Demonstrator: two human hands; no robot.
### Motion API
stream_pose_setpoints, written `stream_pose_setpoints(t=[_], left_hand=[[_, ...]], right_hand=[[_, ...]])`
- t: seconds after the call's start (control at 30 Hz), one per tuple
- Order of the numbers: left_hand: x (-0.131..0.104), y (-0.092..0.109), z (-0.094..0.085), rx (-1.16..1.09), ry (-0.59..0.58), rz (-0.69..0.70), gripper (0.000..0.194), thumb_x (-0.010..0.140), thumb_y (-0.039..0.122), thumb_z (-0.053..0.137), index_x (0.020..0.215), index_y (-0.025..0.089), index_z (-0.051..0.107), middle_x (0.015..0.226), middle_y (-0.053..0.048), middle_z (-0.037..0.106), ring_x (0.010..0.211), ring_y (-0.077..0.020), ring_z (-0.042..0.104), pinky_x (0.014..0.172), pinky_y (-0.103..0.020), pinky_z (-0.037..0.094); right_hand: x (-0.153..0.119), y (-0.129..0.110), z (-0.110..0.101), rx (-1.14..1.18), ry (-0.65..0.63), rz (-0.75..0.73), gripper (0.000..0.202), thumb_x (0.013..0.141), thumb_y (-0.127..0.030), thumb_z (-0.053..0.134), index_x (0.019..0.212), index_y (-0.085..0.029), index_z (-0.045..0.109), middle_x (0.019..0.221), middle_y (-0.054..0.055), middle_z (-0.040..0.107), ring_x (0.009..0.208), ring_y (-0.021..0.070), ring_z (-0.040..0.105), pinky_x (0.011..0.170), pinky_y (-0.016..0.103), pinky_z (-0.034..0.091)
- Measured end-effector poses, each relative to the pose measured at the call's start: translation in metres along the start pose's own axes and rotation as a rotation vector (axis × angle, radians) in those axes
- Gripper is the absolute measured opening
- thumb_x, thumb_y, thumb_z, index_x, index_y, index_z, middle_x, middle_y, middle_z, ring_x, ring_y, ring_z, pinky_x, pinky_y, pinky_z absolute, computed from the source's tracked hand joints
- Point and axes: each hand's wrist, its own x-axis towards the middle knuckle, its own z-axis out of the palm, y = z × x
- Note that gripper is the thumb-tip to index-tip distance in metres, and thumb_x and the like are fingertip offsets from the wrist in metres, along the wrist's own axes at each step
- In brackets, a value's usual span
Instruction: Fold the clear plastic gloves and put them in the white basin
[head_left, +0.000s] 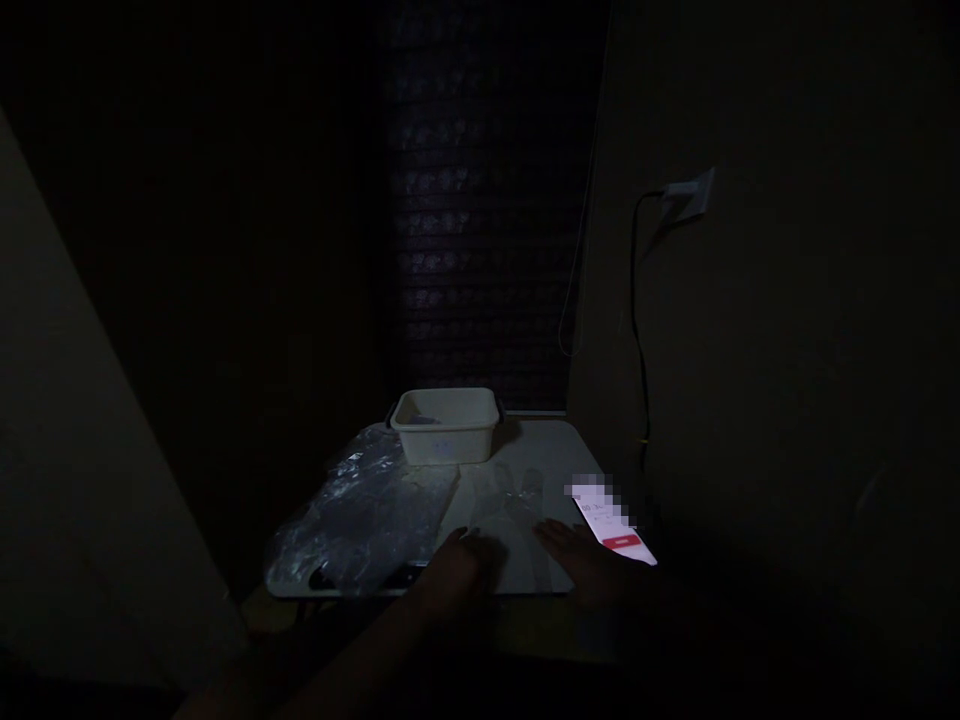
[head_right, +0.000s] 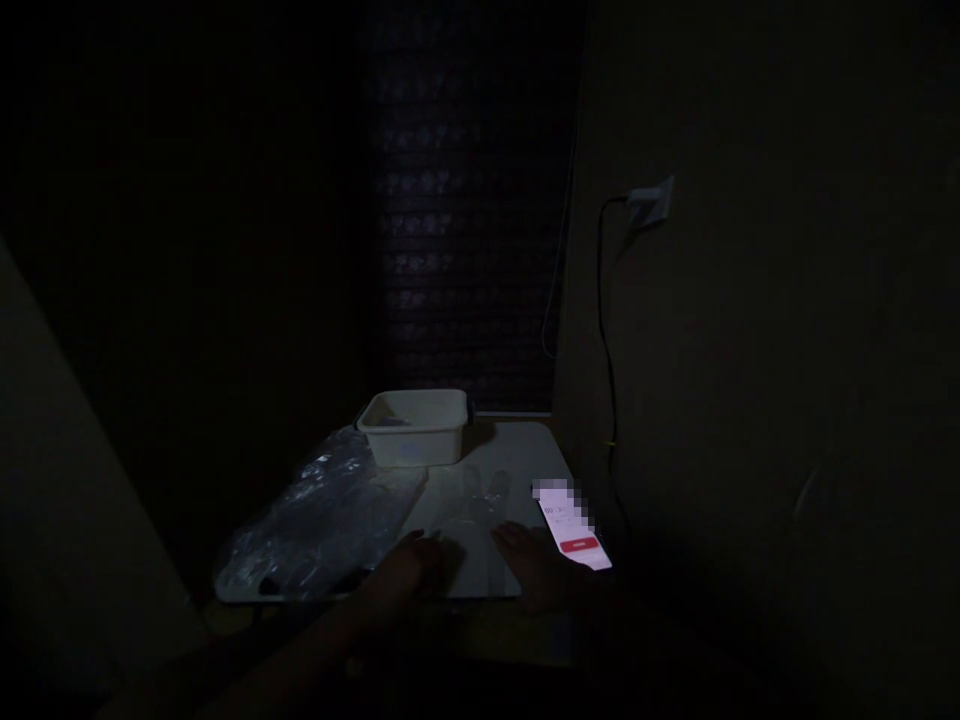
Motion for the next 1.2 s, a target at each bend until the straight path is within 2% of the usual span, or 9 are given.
stream_pose_setpoints(t=[0.1,0.23,0.33,0.57,0.73,0.83,0.93,1.1,1.2], left_hand=[[0.000,-0.005,-0.001,-0.034,-0.004,0.036,0.022,0.073,0.024,0.035,0.090,0.019,0.048,0.090,-0.004,0.053,0.082,-0.0155,0.047,0.077,-0.030,0.030],[-0.005,-0.006,0.014,-0.016,0.027,0.065,0.048,0.067,0.038,0.044,0.110,0.020,0.031,0.114,-0.009,0.037,0.100,-0.0234,0.034,0.079,-0.035,0.028],[-0.003,-0.002,0.020,0.033,-0.004,0.036,0.039,0.071,0.032,0.040,0.107,0.018,0.035,0.110,-0.010,0.041,0.098,-0.0234,0.036,0.079,-0.037,0.027],[0.010,0.003,-0.005,0.029,-0.035,-0.043,0.016,0.071,0.017,0.036,0.076,0.014,0.050,0.075,-0.007,0.055,0.069,-0.0169,0.050,0.064,-0.028,0.035],[0.017,-0.003,-0.017,-0.226,0.109,-0.156,0.018,0.071,0.021,0.033,0.071,0.015,0.051,0.071,-0.004,0.055,0.066,-0.0135,0.050,0.059,-0.023,0.037],[0.022,-0.008,-0.016,-0.513,0.211,-0.222,0.020,0.066,0.026,0.044,0.081,0.015,0.049,0.078,-0.002,0.056,0.070,-0.0131,0.050,0.061,-0.022,0.038],[0.027,-0.015,-0.009,-0.693,0.275,-0.337,0.040,0.053,0.028,0.057,0.089,0.015,0.047,0.087,-0.003,0.054,0.075,-0.0154,0.050,0.063,-0.024,0.039],[0.035,-0.031,0.013,-0.764,0.321,-0.502,0.013,0.058,0.024,0.049,0.064,0.014,0.053,0.064,-0.001,0.057,0.064,-0.0145,0.051,0.059,-0.024,0.039],[0.039,-0.040,0.023,-0.877,0.368,-0.551,0.011,0.059,0.021,0.045,0.055,0.014,0.052,0.057,0.000,0.056,0.060,-0.0130,0.052,0.058,-0.023,0.039]], right_hand=[[-0.004,0.001,0.005,0.021,0.054,-0.014,0.077,0.051,-0.024,0.051,0.119,-0.009,0.018,0.124,0.012,0.019,0.112,0.0215,0.014,0.088,0.036,0.016],[-0.004,0.000,0.009,0.012,0.166,-0.064,0.071,0.054,-0.030,0.052,0.117,-0.017,0.024,0.122,0.009,0.026,0.110,0.0216,0.019,0.087,0.036,0.016],[-0.001,-0.004,0.011,-0.007,0.201,-0.092,0.071,0.053,-0.033,0.053,0.117,-0.018,0.025,0.120,0.008,0.028,0.108,0.0224,0.021,0.086,0.036,0.015],[0.000,-0.011,0.007,0.049,0.315,-0.054,0.050,0.059,-0.032,0.049,0.106,-0.020,0.038,0.108,0.006,0.042,0.098,0.0184,0.033,0.081,0.031,0.024],[0.005,-0.007,0.000,0.145,0.480,0.057,0.018,0.065,-0.021,0.041,0.080,-0.017,0.050,0.084,0.004,0.052,0.081,0.0146,0.044,0.071,0.027,0.033],[0.011,-0.002,-0.008,0.269,0.523,0.103,0.012,0.066,-0.018,0.039,0.066,-0.016,0.051,0.071,0.004,0.053,0.071,0.0134,0.047,0.064,0.025,0.036],[0.018,0.003,-0.018,0.445,0.568,0.154,0.012,0.065,-0.018,0.039,0.066,-0.016,0.051,0.070,0.003,0.054,0.068,0.0128,0.049,0.062,0.025,0.038],[0.027,0.009,-0.029,0.725,0.594,0.191,0.013,0.061,-0.020,0.043,0.069,-0.016,0.052,0.071,0.002,0.055,0.067,0.0137,0.051,0.061,0.027,0.040],[0.032,0.009,-0.030,0.997,0.661,0.200,0.028,0.058,-0.024,0.048,0.085,-0.017,0.048,0.081,0.003,0.053,0.069,0.0135,0.052,0.060,0.027,0.040]])
